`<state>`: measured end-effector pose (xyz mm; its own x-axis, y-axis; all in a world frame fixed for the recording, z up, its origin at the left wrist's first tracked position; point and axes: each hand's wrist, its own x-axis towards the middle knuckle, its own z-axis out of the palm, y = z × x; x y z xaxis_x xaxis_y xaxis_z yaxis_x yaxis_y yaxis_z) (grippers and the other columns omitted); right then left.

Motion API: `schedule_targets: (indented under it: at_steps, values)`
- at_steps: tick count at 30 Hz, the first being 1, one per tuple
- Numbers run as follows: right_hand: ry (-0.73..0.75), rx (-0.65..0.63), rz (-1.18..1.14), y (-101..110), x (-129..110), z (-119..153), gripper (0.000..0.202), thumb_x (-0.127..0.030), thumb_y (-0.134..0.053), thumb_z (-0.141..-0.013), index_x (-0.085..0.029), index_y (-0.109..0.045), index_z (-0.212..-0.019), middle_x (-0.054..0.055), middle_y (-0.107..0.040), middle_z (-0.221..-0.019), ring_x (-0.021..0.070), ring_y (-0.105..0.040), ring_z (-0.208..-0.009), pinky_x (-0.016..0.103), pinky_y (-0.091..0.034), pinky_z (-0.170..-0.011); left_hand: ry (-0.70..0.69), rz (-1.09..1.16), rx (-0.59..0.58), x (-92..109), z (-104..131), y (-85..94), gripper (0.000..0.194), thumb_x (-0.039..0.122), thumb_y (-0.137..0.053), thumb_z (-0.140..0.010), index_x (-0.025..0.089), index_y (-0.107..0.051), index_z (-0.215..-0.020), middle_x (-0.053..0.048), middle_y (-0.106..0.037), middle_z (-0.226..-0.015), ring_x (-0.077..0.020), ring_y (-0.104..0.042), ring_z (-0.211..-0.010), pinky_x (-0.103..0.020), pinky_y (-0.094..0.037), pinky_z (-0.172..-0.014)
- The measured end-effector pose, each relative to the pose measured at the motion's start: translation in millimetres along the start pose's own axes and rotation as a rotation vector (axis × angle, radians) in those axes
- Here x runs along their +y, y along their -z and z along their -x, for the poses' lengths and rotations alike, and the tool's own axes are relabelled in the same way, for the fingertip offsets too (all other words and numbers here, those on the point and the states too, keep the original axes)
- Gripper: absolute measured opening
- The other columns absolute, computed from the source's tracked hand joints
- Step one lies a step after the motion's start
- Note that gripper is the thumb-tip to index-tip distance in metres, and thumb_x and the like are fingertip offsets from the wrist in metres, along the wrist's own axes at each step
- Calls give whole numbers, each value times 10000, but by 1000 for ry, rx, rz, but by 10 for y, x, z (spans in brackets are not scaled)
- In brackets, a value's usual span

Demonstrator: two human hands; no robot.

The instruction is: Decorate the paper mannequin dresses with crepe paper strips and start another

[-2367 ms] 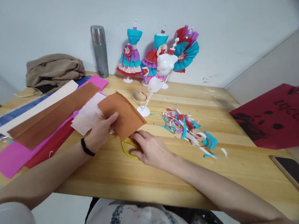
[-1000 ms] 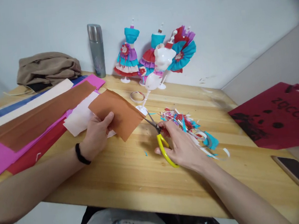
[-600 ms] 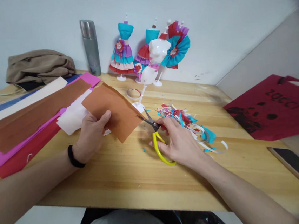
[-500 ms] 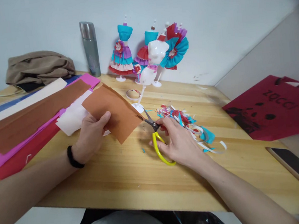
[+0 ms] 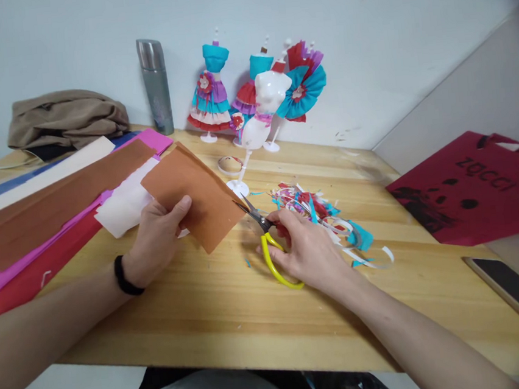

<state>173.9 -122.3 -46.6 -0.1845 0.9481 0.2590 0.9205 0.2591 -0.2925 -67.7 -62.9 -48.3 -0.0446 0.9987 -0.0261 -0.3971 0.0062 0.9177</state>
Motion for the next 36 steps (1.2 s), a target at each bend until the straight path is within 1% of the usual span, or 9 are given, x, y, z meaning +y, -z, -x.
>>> schedule_targets:
  at_steps: [6,9,13,21,25,29,31,33,36]
  values:
    - [42,17,-16,-9,24,6,267,-237,-617,-800,-192,-623,-1063,18,-624,-707,188,-576,-599,263,-342,-560,8,-57,-3,4,2,9,344,379,-868,-660,162,-698,-866,-67,-759,-871,-241,-722,-855,-341,-585,-734]
    - [46,6,-23,0,27,4,240,-242,-626,-813,-191,-628,-1047,8,-610,-672,183,-567,-581,257,-345,-550,5,-48,1,9,8,5,372,379,-880,-648,157,-707,-890,-67,-764,-882,-231,-723,-837,-327,-585,-724]
    - [35,-5,-3,1,33,3,240,-244,-633,-826,-184,-648,-1057,11,-616,-652,192,-583,-579,258,-346,-549,22,-36,2,16,11,1,364,379,-888,-635,158,-712,-865,-66,-776,-876,-208,-718,-775,-298,-586,-671]
    - [53,24,23,-16,39,13,205,-200,-592,-831,-193,-667,-1022,19,-640,-651,172,-583,-553,239,-321,-529,42,-56,-8,12,12,18,372,405,-899,-627,153,-712,-828,-71,-763,-815,-212,-713,-755,-277,-546,-620]
    - [45,11,43,-11,31,15,198,-204,-567,-846,-199,-663,-1018,12,-629,-636,171,-574,-546,235,-296,-515,64,-65,-5,44,32,8,397,415,-901,-624,153,-711,-853,-79,-767,-849,-219,-712,-757,-279,-542,-605]
    - [39,-1,37,-3,23,12,208,-197,-560,-837,-202,-650,-1025,12,-632,-648,171,-572,-547,237,-296,-516,65,-100,6,52,35,8,414,370,-900,-621,151,-731,-928,-83,-774,-931,-230,-718,-807,-300,-567,-647]
    - [45,-16,5,9,11,12,189,-219,-572,-847,-202,-636,-1024,8,-626,-647,167,-558,-536,241,-306,-519,54,-103,15,33,27,16,398,330,-894,-625,156,-741,-948,-83,-777,-965,-224,-717,-821,-296,-572,-657]
    - [48,-35,-30,25,-8,13,175,-296,-602,-868,-199,-618,-1013,10,-625,-658,167,-545,-534,247,-312,-523,51,-95,27,6,16,27,370,306,-891,-626,159,-752,-935,-80,-780,-983,-212,-713,-817,-279,-568,-646]
    - [45,-67,-74,47,-39,15,263,-415,-632,-870,-197,-589,-1009,20,-630,-696,176,-538,-555,256,-318,-531,35,-70,22,-26,3,40,364,301,-901,-619,164,-764,-927,-73,-785,-1026,-210,-715,-875,-270,-581,-700]
